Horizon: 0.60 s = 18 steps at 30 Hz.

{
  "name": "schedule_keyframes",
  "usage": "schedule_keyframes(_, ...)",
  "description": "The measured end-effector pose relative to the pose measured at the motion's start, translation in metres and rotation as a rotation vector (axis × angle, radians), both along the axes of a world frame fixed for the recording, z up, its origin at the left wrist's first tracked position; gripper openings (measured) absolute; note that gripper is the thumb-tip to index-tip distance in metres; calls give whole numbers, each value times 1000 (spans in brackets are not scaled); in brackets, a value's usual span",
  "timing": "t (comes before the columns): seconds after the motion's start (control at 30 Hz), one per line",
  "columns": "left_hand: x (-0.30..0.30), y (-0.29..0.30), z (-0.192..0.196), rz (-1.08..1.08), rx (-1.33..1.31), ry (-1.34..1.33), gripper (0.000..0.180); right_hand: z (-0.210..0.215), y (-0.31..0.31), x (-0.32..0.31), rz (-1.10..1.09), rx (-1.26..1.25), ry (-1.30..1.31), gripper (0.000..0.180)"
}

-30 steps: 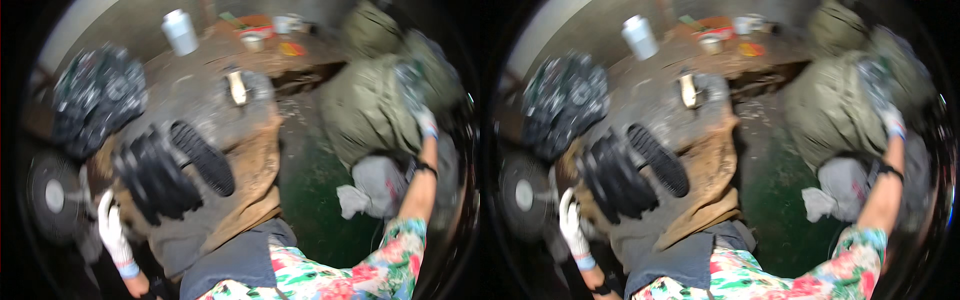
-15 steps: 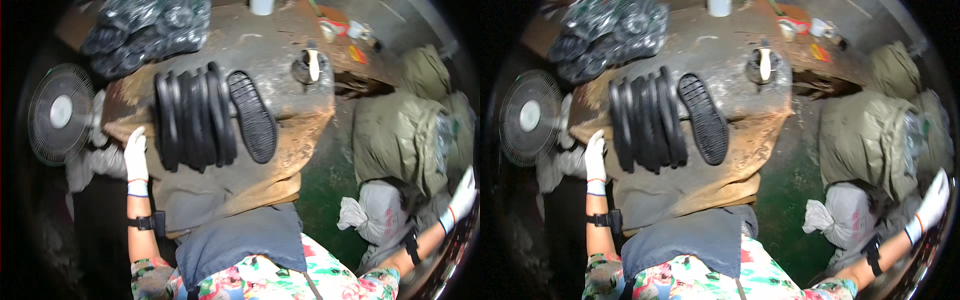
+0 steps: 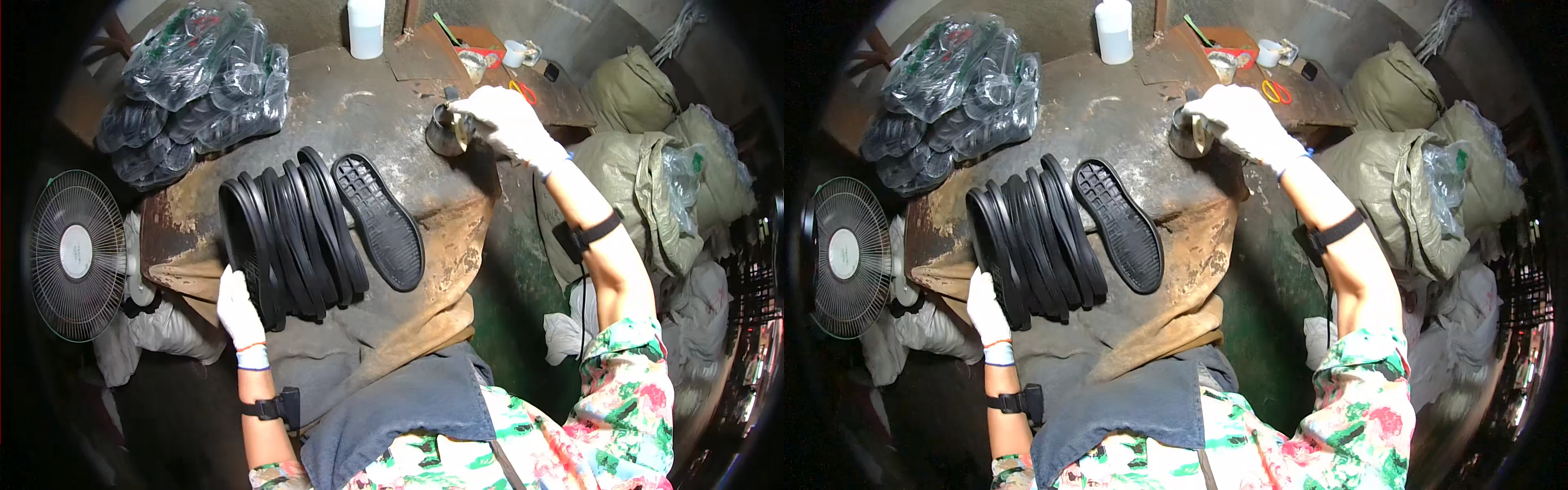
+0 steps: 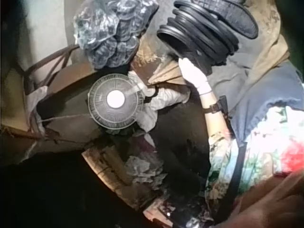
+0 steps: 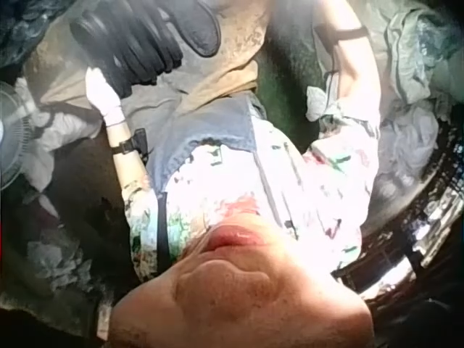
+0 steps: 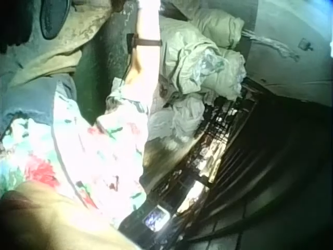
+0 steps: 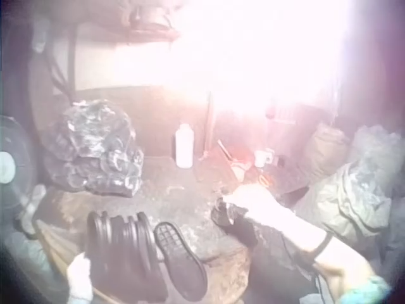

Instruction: Applying glue to the underside of black shoe soles using a brush at a workbench.

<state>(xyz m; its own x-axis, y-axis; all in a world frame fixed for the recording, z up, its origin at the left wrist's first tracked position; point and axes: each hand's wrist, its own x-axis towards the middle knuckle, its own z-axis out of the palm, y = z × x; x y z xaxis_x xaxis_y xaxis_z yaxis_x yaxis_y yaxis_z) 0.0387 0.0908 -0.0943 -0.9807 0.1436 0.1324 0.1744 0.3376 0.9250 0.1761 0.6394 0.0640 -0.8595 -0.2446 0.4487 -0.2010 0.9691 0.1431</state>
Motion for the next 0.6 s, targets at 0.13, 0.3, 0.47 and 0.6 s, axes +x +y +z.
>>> schedule_keyframes(0.13, -2, -25, 23, 167, 68, 71, 42, -18, 1, -41, -14, 171, -170, 16)
schedule_keyframes(0.3, -7, -17, 105, 96, 239, -308, 46, -14, 6, -36, -35, 322, -212, 13)
schedule_keyframes(0.47, 22, 16, 140, -310, 718, -390, 50, -30, 5, -37, -188, -438, 162, 16)
schedule_keyframes(0.6, 14, 12, 103, -269, 976, -729, 55, -41, 42, -23, -221, -1230, 183, 20)
